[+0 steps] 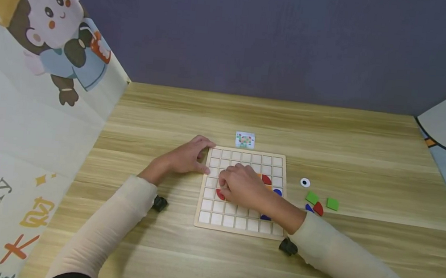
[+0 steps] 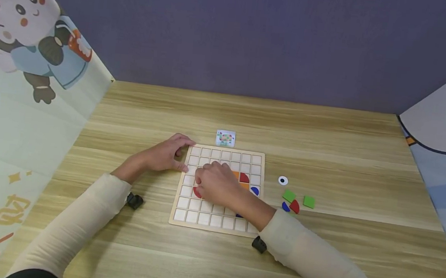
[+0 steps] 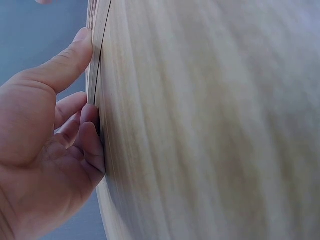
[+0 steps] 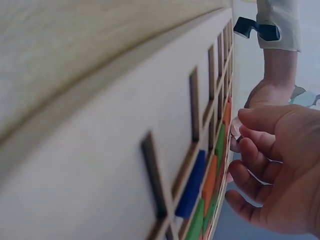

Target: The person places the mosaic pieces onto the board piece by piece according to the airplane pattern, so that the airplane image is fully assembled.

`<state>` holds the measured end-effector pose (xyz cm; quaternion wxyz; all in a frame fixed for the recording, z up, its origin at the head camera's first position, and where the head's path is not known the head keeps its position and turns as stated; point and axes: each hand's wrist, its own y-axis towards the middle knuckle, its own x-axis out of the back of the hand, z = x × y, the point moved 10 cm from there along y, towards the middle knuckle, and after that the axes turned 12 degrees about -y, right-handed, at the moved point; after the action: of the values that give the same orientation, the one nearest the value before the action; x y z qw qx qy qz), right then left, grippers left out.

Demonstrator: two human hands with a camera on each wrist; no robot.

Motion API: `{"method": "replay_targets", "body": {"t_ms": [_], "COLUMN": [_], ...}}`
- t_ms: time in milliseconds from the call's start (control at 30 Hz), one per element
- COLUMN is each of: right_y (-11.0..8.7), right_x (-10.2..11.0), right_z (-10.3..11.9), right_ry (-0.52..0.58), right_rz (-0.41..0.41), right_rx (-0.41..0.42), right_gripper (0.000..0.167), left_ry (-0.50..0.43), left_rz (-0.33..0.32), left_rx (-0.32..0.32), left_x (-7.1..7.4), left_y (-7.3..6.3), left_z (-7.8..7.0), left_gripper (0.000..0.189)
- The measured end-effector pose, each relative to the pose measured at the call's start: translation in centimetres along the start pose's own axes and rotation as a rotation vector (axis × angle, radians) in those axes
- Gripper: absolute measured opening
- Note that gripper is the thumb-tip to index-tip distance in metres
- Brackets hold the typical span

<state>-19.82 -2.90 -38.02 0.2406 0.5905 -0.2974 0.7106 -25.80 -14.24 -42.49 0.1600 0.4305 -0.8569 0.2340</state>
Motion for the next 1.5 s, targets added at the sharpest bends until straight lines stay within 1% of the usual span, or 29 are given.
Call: {"method": "replay_targets", "body": {"t_ms": [133, 300, 367, 500, 700, 1000, 1233, 1367, 1500], "right_y": [-0.2, -0.6, -0.8, -1.3, -1.8, -3.1, -4.8, -6.2, -7.8], "right_x": [0.6, 1.0, 1.2, 1.5, 2.3, 3.5, 3.4, 3.4, 3.5], "right_z": [-1.0, -2.5, -3.3, -5.3, -8.8, -11.5, -12.6, -13.3, -13.7], "right_ry": [0.026, 0.056, 0.073, 0.117, 0.156, 0.219, 0.214, 0.207, 0.196], "right_rz": [-0.020, -0.018, -0.022, -0.023, 0.002, -0.038, -0.022, -0.027, -0.042], "right_rx": [0.021, 0.047, 0.044, 0.006, -0.031, -0.022, -0.109, -0.156, -0.187], "right_gripper": [0.004, 0.004, 0.004, 0.004, 0.008, 0.020, 0.020, 0.020, 0.020], "left_ry": [0.006, -0.002, -0.009, -0.014, -0.015, -0.031, -0.019, -0.019, -0.017], "left_rz": [-0.012, -0.025, -0.029, -0.032, -0.050, -0.048, -0.023, -0.008, 0.001], "left_rx": [0.003, 0.019, 0.023, 0.029, 0.046, 0.064, 0.052, 0.046, 0.043], "left_x": [0.0, -0.1, -0.2, -0.3, -0.3, -0.8, -0.9, -1.1, -1.2], "left_y": [0.5, 1.0, 1.2, 1.7, 3.1, 3.5, 2.5, 2.0, 1.4], "left_z": [-0.3, -0.6, -0.7, -0.8, -0.9, -0.9, -0.8, -0.6, -0.6], "left_gripper": [0.085, 0.084, 0.083, 0.083, 0.082, 0.083, 0.084, 0.082, 0.081]}}
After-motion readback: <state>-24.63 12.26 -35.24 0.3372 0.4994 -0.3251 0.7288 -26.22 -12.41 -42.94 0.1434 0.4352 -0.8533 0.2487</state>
